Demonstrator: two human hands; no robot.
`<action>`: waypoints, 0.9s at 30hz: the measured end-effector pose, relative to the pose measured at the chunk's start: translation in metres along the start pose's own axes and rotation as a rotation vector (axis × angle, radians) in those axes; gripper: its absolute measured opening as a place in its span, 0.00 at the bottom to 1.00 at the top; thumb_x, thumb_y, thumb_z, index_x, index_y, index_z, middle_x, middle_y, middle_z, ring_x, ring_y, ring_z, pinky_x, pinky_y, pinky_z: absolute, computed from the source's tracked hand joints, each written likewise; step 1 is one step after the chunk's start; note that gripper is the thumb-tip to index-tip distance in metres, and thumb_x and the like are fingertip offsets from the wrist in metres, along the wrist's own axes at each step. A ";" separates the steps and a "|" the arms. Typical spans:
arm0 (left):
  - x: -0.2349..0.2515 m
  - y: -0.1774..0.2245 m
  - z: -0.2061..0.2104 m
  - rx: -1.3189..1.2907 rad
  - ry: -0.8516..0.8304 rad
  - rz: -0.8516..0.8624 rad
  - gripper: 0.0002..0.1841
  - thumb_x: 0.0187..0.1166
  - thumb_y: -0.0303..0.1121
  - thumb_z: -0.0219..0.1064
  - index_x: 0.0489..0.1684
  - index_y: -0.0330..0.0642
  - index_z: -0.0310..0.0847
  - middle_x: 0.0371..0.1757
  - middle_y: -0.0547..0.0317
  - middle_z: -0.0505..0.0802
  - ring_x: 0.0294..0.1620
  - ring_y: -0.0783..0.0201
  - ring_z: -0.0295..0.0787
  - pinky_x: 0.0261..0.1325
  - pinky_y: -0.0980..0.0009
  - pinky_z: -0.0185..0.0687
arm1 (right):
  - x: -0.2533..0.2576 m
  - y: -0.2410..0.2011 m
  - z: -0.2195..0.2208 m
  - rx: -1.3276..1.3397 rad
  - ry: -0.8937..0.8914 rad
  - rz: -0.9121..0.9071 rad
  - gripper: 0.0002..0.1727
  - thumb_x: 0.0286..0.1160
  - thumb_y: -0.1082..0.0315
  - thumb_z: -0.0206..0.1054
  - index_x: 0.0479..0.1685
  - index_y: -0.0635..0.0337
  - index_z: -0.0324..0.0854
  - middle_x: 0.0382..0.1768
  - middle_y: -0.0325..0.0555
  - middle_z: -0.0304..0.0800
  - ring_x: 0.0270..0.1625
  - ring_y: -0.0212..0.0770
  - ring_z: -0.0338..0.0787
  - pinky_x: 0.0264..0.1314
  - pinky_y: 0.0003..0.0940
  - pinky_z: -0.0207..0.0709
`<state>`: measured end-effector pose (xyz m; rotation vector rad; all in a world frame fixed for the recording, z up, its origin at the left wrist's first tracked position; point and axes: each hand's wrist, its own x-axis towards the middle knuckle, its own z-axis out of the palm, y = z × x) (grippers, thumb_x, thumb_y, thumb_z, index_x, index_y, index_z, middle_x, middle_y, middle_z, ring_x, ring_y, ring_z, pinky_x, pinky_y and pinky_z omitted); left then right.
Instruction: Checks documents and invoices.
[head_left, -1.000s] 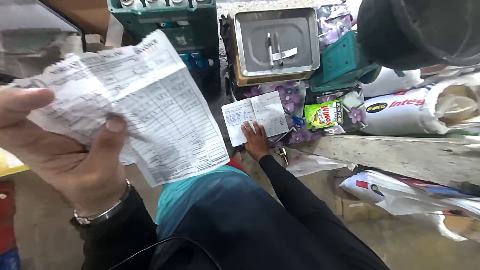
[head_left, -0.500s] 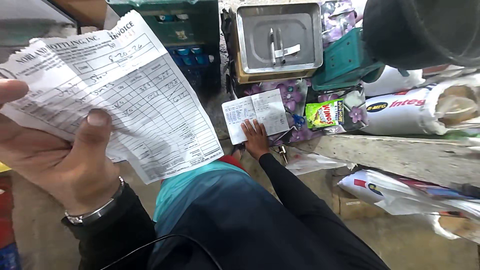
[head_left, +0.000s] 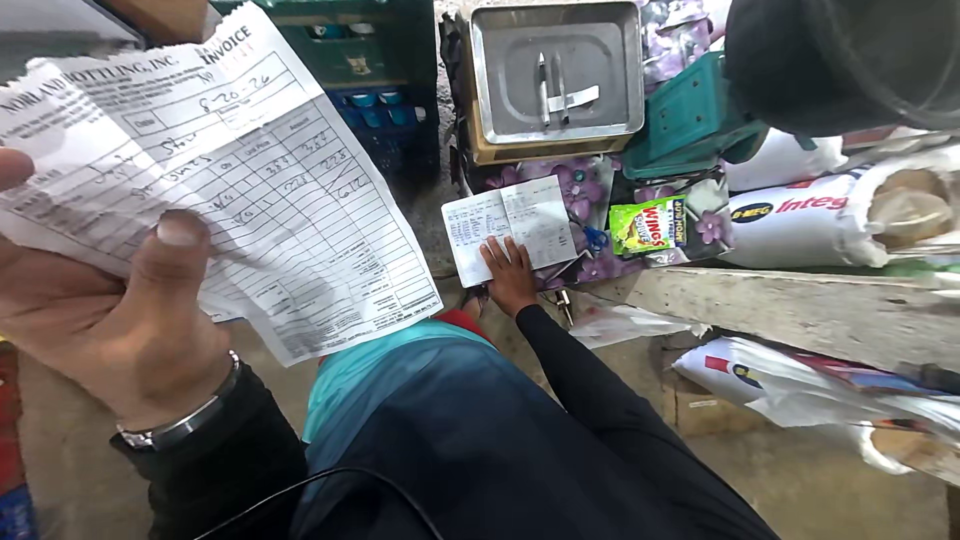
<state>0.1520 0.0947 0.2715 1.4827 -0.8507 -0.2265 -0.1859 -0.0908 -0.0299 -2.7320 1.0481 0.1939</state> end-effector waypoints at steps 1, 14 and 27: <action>0.000 0.000 0.000 -0.003 -0.003 -0.004 0.32 0.78 0.28 0.72 0.81 0.34 0.63 0.69 0.47 0.86 0.66 0.51 0.87 0.70 0.52 0.86 | 0.000 0.000 0.000 -0.004 -0.002 -0.002 0.46 0.74 0.57 0.65 0.97 0.32 0.50 0.97 0.27 0.38 0.98 0.51 0.33 0.94 0.64 0.31; 0.001 -0.001 0.002 -0.037 0.013 -0.004 0.29 0.78 0.26 0.70 0.79 0.33 0.65 0.67 0.47 0.87 0.65 0.51 0.88 0.69 0.53 0.87 | 0.000 -0.001 0.000 0.010 0.018 0.002 0.45 0.73 0.58 0.66 0.96 0.32 0.52 0.97 0.28 0.40 0.98 0.51 0.35 0.94 0.63 0.32; 0.000 -0.003 0.000 -0.009 0.004 -0.024 0.29 0.79 0.28 0.71 0.79 0.34 0.66 0.66 0.48 0.87 0.64 0.52 0.89 0.69 0.54 0.88 | -0.001 -0.002 -0.003 0.001 -0.007 0.014 0.47 0.74 0.55 0.68 0.96 0.32 0.50 0.97 0.29 0.39 0.98 0.50 0.35 0.95 0.63 0.31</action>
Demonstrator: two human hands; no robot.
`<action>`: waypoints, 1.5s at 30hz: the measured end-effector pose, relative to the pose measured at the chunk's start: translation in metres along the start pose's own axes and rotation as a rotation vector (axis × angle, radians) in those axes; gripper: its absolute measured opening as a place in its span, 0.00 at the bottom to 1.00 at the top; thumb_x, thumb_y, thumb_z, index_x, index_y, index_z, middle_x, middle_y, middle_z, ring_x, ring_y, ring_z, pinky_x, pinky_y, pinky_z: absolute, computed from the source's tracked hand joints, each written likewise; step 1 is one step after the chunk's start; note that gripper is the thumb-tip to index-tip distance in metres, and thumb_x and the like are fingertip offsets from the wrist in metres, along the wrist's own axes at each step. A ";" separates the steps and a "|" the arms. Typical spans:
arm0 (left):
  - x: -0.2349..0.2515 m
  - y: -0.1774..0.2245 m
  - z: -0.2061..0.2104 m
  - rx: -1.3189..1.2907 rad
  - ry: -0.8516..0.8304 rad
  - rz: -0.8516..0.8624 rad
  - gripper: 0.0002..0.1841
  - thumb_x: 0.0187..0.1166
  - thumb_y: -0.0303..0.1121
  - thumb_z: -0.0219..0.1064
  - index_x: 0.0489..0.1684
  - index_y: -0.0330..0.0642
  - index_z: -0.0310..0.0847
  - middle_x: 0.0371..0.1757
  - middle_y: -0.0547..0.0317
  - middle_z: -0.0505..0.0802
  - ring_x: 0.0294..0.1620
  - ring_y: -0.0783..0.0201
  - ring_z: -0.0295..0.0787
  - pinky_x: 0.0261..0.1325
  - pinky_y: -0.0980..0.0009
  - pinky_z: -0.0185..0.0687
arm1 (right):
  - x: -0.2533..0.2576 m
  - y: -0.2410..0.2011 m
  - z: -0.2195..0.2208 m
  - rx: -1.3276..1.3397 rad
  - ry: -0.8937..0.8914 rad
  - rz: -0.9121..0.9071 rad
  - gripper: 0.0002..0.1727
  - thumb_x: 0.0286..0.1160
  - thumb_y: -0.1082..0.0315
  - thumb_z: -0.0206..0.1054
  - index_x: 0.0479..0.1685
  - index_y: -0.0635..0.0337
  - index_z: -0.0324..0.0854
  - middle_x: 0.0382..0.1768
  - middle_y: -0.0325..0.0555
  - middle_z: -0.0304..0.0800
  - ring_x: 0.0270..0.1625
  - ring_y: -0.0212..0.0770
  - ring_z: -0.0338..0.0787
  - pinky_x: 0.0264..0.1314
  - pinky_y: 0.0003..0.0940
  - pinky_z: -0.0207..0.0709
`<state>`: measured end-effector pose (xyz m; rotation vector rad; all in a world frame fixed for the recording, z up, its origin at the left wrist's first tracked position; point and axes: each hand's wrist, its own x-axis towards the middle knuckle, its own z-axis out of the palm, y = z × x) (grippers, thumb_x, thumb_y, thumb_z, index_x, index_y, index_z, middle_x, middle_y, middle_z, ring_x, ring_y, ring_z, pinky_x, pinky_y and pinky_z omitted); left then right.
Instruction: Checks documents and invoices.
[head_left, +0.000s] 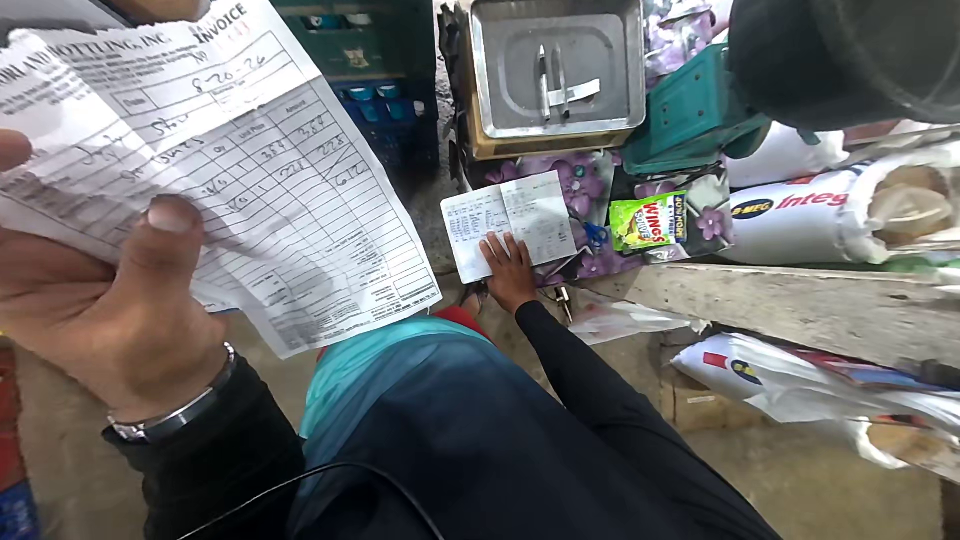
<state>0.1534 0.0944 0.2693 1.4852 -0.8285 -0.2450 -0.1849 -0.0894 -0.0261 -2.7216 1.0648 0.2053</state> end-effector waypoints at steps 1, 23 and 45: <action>0.000 -0.001 -0.001 -0.004 -0.004 -0.001 0.29 0.79 0.28 0.70 0.79 0.34 0.66 0.66 0.48 0.88 0.64 0.52 0.89 0.68 0.54 0.88 | 0.000 0.000 0.000 0.004 0.002 -0.001 0.46 0.74 0.55 0.67 0.96 0.32 0.50 0.97 0.29 0.39 0.98 0.50 0.35 0.95 0.63 0.31; -0.001 -0.002 -0.001 0.027 0.026 -0.043 0.29 0.79 0.27 0.70 0.79 0.35 0.67 0.66 0.49 0.88 0.64 0.52 0.89 0.68 0.55 0.89 | -0.001 0.000 0.002 -0.004 0.017 0.000 0.45 0.76 0.53 0.66 0.96 0.32 0.50 0.97 0.28 0.39 0.98 0.50 0.34 0.95 0.62 0.30; -0.005 -0.006 -0.010 0.019 0.055 -0.037 0.28 0.79 0.26 0.70 0.79 0.34 0.67 0.65 0.50 0.88 0.62 0.54 0.89 0.67 0.56 0.89 | 0.000 0.000 0.005 -0.015 0.018 -0.002 0.46 0.74 0.56 0.67 0.96 0.32 0.50 0.97 0.28 0.38 0.98 0.50 0.34 0.95 0.63 0.29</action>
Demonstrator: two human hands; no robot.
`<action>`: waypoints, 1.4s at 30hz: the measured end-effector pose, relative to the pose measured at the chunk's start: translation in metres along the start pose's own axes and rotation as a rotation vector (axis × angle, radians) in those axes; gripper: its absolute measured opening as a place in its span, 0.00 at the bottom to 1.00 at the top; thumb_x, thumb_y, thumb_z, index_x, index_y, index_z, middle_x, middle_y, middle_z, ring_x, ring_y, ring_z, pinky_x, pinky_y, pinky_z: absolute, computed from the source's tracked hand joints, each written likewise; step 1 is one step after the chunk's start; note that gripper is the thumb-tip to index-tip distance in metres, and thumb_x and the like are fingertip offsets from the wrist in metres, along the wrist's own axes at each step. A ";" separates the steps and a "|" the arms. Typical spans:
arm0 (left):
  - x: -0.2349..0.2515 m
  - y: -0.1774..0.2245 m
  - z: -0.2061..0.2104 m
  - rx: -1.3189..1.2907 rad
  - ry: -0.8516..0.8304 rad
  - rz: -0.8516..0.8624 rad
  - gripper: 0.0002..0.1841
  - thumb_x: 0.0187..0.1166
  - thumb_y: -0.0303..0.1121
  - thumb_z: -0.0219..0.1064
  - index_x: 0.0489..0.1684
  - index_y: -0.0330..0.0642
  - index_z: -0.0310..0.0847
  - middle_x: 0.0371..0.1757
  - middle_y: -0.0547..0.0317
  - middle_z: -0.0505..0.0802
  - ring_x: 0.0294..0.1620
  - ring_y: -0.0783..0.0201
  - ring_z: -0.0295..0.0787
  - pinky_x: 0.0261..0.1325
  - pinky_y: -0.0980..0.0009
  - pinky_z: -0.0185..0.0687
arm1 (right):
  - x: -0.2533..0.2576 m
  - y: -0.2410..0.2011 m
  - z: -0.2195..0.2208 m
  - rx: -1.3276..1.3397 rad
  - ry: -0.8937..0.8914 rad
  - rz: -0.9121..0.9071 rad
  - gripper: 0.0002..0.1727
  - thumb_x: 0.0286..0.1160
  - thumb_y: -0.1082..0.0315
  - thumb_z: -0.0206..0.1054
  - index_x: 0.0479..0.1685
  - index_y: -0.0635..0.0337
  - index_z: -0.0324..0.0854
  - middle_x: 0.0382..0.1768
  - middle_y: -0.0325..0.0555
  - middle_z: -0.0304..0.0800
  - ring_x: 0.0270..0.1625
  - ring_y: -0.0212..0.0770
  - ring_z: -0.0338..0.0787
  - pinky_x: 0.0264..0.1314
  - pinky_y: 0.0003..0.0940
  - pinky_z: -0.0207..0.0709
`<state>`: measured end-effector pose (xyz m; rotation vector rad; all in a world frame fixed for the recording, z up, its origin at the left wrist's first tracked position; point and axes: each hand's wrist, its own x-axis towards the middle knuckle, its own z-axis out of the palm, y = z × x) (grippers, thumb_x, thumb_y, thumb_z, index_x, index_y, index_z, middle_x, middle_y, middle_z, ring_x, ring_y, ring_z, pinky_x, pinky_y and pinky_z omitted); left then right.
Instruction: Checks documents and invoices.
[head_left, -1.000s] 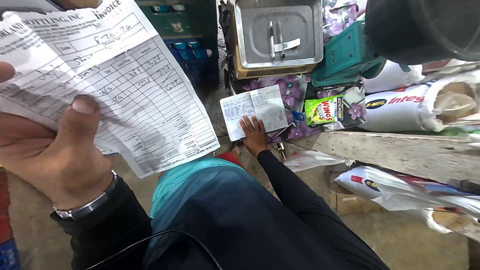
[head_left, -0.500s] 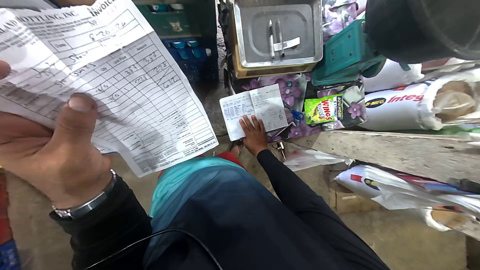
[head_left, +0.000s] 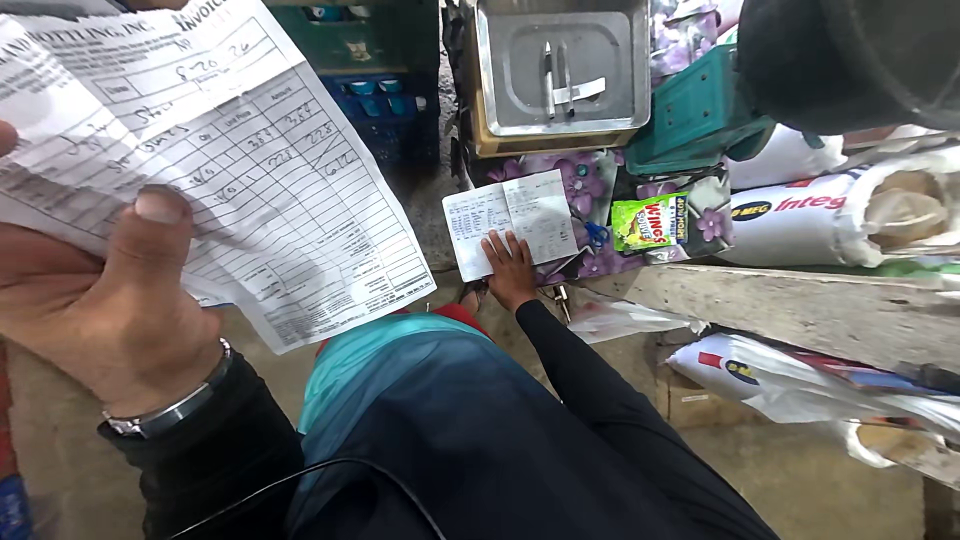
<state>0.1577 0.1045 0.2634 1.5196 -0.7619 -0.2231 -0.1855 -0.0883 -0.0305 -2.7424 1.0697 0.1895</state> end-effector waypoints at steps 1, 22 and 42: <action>0.000 -0.001 -0.001 0.000 -0.002 0.003 0.28 0.79 0.27 0.70 0.79 0.34 0.67 0.64 0.50 0.89 0.62 0.54 0.89 0.67 0.57 0.89 | 0.000 0.000 0.000 -0.002 0.001 0.001 0.46 0.74 0.56 0.67 0.96 0.32 0.50 0.97 0.28 0.38 0.98 0.50 0.34 0.95 0.63 0.29; 0.007 0.052 0.042 -0.168 -0.114 0.156 0.31 0.76 0.18 0.70 0.79 0.48 0.64 0.67 0.56 0.84 0.60 0.61 0.89 0.58 0.66 0.93 | 0.007 -0.001 0.000 -0.011 -0.027 -0.011 0.45 0.72 0.56 0.67 0.95 0.37 0.55 0.96 0.32 0.48 0.98 0.52 0.40 0.94 0.67 0.31; 0.004 0.055 0.037 -0.085 -0.042 0.159 0.40 0.70 0.17 0.69 0.85 0.53 0.59 0.74 0.54 0.79 0.64 0.58 0.86 0.58 0.61 0.93 | 0.004 0.000 0.001 -0.054 0.012 -0.029 0.46 0.67 0.61 0.71 0.94 0.38 0.59 0.95 0.36 0.51 0.97 0.53 0.44 0.93 0.66 0.35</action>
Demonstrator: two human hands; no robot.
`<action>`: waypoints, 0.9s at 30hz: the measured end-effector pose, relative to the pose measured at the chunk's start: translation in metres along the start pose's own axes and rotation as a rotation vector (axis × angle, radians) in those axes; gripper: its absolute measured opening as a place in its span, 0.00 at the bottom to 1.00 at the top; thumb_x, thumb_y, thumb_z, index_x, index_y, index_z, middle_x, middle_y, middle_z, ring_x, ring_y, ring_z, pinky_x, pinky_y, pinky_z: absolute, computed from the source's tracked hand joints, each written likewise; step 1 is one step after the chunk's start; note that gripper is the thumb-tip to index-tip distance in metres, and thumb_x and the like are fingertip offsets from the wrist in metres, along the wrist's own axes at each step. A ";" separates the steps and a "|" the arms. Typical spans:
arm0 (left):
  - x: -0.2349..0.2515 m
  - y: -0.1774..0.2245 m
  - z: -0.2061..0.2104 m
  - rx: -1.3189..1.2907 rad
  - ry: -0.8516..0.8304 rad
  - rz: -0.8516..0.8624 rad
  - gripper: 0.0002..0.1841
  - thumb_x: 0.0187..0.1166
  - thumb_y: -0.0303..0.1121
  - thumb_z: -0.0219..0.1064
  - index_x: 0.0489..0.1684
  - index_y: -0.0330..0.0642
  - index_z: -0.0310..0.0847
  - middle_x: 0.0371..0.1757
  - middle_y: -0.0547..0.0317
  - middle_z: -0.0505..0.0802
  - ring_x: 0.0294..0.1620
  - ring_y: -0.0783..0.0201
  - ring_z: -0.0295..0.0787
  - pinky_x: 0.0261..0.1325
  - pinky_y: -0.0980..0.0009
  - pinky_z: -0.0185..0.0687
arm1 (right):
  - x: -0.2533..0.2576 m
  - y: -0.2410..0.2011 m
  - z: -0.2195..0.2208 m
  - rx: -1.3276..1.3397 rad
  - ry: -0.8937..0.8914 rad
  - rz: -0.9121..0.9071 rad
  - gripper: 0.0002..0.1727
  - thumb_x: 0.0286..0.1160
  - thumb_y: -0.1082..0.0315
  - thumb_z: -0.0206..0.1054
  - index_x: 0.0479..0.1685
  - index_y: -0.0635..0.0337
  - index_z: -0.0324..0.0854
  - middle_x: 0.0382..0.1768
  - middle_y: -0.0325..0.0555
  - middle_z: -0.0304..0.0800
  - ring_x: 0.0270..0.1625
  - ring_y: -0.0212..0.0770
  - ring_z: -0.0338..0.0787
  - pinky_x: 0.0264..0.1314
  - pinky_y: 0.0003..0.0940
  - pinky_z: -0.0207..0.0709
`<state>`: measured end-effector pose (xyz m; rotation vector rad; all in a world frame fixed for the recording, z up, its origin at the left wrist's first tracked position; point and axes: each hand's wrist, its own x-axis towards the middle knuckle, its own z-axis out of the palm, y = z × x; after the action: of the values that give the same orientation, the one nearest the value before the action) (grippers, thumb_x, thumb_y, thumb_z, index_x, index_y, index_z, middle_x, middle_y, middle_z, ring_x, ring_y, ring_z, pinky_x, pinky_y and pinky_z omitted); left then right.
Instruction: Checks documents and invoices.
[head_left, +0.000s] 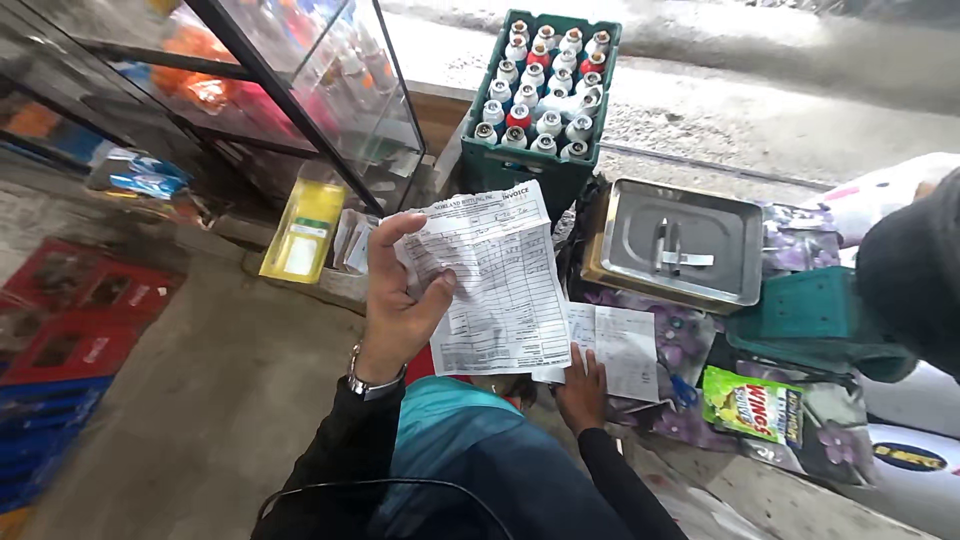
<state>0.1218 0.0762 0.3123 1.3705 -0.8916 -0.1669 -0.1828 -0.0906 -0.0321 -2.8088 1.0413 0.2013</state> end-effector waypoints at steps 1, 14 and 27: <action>-0.001 0.001 0.000 0.003 0.004 0.002 0.41 0.70 0.17 0.69 0.86 0.54 0.58 0.74 0.54 0.79 0.64 0.58 0.87 0.57 0.60 0.93 | 0.000 0.000 0.000 -0.006 0.003 -0.002 0.46 0.67 0.61 0.70 0.94 0.38 0.59 0.95 0.35 0.51 0.97 0.53 0.44 0.93 0.66 0.35; -0.014 0.027 0.012 -0.011 0.032 0.022 0.47 0.69 0.17 0.70 0.89 0.60 0.50 0.74 0.55 0.81 0.65 0.56 0.87 0.58 0.58 0.93 | -0.002 -0.001 -0.002 -0.005 0.016 -0.004 0.42 0.72 0.58 0.65 0.94 0.35 0.59 0.95 0.32 0.50 0.97 0.52 0.43 0.94 0.65 0.35; -0.057 0.052 0.025 0.064 0.125 0.094 0.52 0.66 0.17 0.73 0.91 0.64 0.47 0.78 0.56 0.78 0.67 0.54 0.87 0.58 0.54 0.94 | -0.006 0.002 -0.003 0.019 0.056 -0.039 0.41 0.74 0.58 0.64 0.93 0.38 0.60 0.95 0.36 0.51 0.97 0.55 0.44 0.93 0.66 0.37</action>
<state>0.0476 0.1026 0.3317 1.3794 -0.8607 0.0197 -0.1885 -0.0887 -0.0283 -2.8308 0.9931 0.1087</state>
